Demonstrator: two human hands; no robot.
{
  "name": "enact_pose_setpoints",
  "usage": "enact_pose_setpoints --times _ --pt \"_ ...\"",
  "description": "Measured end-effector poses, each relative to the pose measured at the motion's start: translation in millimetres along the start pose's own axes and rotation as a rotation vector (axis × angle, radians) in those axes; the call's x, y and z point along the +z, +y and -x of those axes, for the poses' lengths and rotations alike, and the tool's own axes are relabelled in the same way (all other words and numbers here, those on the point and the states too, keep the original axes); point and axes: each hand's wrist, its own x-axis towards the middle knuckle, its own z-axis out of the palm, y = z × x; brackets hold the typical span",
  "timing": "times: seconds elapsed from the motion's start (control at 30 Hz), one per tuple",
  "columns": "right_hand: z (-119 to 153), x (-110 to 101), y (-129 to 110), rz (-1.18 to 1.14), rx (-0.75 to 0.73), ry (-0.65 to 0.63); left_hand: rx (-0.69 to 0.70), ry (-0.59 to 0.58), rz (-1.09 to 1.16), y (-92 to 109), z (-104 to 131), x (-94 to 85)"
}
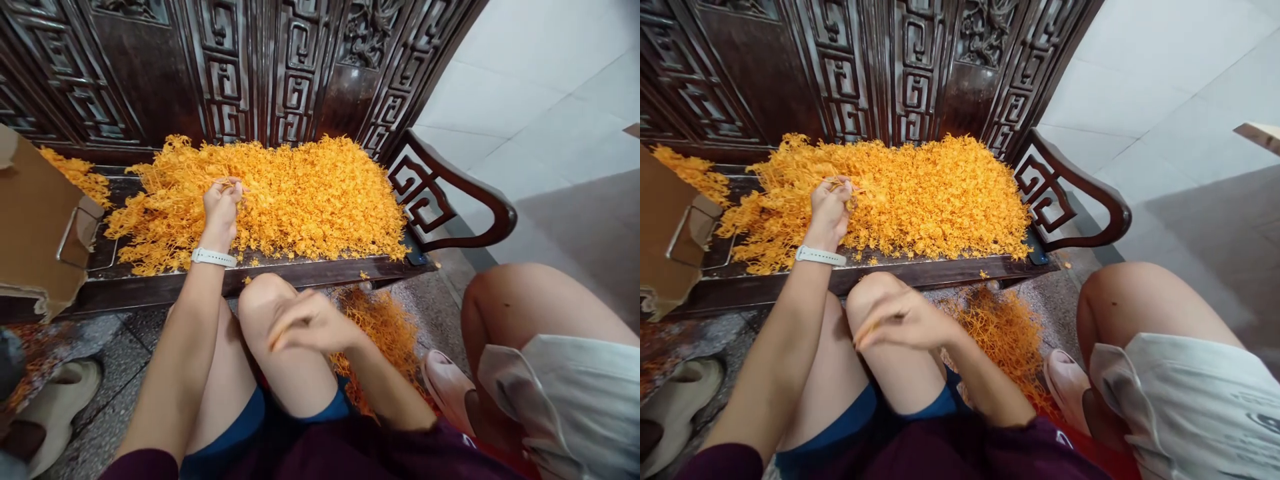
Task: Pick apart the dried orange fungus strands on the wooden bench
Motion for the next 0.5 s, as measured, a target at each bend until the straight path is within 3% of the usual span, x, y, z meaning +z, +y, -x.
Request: enact_pose_setpoints --times 0.1,0.17,0.23,0.33,0.5 --pt "-15.1 -35.8 -10.2 -0.433 0.027 0.540 -0.001 -0.130 0.068 6.4 12.5 1.0" --pt "-23.8 -56.6 -14.2 -0.623 0.088 0.707 -0.003 -0.222 0.076 8.8 20.9 3.5" --pt "-28.1 -68.3 -13.6 -0.644 0.128 0.794 -0.002 -0.328 0.059 10.8 27.0 5.6" --pt "-28.8 -71.2 -4.2 -0.432 0.082 0.892 -0.015 -0.510 -0.002 12.6 33.5 7.2" --pt "-29.6 -72.0 16.2 0.017 0.066 0.817 -0.084 -0.837 -0.112 7.8 42.1 12.9"
